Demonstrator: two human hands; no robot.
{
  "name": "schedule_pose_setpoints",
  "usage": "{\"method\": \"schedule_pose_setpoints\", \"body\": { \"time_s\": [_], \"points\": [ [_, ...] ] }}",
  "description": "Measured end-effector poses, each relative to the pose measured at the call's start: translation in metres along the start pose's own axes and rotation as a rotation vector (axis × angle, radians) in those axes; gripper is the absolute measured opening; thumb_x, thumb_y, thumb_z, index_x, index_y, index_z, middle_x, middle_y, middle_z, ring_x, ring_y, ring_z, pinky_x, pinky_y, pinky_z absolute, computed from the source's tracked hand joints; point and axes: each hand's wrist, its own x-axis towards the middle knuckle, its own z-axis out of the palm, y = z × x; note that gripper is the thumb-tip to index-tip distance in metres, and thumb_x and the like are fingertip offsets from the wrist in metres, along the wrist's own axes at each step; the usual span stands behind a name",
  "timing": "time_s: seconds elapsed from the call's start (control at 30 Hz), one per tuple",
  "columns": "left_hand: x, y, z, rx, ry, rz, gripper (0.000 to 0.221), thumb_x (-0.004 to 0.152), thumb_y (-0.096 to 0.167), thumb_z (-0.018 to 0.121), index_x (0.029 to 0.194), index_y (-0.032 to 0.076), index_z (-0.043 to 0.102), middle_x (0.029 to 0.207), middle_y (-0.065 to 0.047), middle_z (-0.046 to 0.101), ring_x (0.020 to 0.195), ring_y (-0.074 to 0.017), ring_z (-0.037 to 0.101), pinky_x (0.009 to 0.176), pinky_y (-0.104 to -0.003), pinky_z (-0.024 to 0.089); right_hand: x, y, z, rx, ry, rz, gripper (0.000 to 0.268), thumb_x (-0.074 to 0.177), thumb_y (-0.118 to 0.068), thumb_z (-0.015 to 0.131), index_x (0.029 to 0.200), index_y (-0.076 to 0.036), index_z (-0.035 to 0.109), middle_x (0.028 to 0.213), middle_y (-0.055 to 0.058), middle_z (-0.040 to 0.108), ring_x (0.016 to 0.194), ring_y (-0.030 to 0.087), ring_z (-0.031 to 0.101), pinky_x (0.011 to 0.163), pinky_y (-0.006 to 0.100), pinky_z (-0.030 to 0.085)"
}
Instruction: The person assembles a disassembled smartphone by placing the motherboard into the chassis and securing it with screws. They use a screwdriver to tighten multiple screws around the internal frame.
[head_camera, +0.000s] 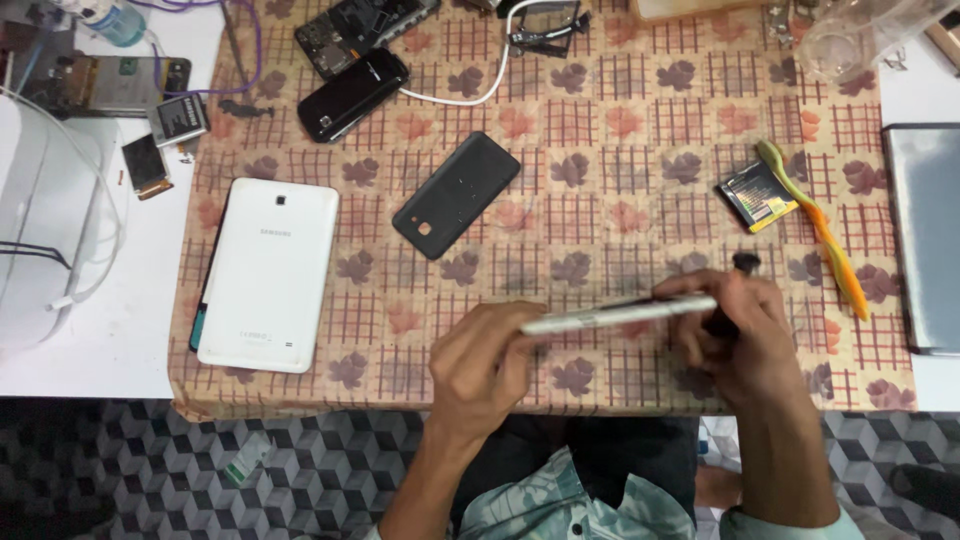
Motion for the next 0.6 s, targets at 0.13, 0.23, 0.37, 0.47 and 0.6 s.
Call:
{"method": "schedule_pose_setpoints", "body": {
  "time_s": [0.13,0.23,0.37,0.47,0.6],
  "points": [
    [-0.002,-0.009,-0.002,-0.227,0.078,-0.350,0.026,0.090,0.002,0.078,0.113,-0.007,0.072,0.090,-0.011,0.077,0.074,-0.0101,0.072,0.061,-0.022,0.060,-0.009,0.014,0.000,-0.022,-0.060,-0.046,0.034,0.100,-0.022,0.077,0.073,-0.004,0.067,0.060,-0.003,0.055,0.046,0.009,0.040,0.036,0.026,0.027],
    [0.001,-0.014,-0.004,-0.512,0.009,-0.564,0.024,0.095,0.004,0.076,0.114,-0.009,0.076,0.081,-0.005,0.073,0.068,-0.0037,0.060,0.057,-0.018,0.047,-0.012,0.018,0.009,-0.699,0.111,-0.136,0.027,0.092,-0.019,0.080,0.075,-0.002,0.069,0.058,-0.004,0.053,0.046,0.004,0.040,0.038,0.024,0.027],
    [0.003,-0.015,-0.010,-0.574,-0.080,-0.543,0.024,0.097,0.006,0.073,0.116,-0.008,0.076,0.080,-0.002,0.073,0.065,-0.0030,0.059,0.055,-0.018,0.044,-0.010,0.010,0.025,-0.641,0.202,-0.039,0.016,0.093,-0.017,0.075,0.085,-0.003,0.072,0.060,-0.006,0.055,0.048,0.001,0.041,0.040,0.021,0.028],
    [0.004,-0.014,-0.009,-0.562,-0.133,-0.564,0.025,0.098,0.007,0.071,0.120,-0.005,0.076,0.076,0.000,0.069,0.062,-0.0023,0.052,0.052,-0.019,0.039,-0.012,0.004,0.032,-0.669,0.271,-0.024,0.015,0.091,-0.017,0.076,0.086,-0.002,0.074,0.059,-0.004,0.058,0.046,0.002,0.045,0.038,0.020,0.031],
    [0.006,-0.013,-0.005,-0.570,-0.109,-0.623,0.021,0.099,0.006,0.067,0.117,-0.004,0.073,0.083,0.001,0.069,0.068,-0.0015,0.054,0.056,-0.019,0.042,-0.014,0.003,0.034,-0.680,0.306,-0.003,0.020,0.090,-0.017,0.078,0.083,0.001,0.072,0.054,-0.001,0.056,0.041,0.006,0.045,0.036,0.022,0.033]
  ]
}}
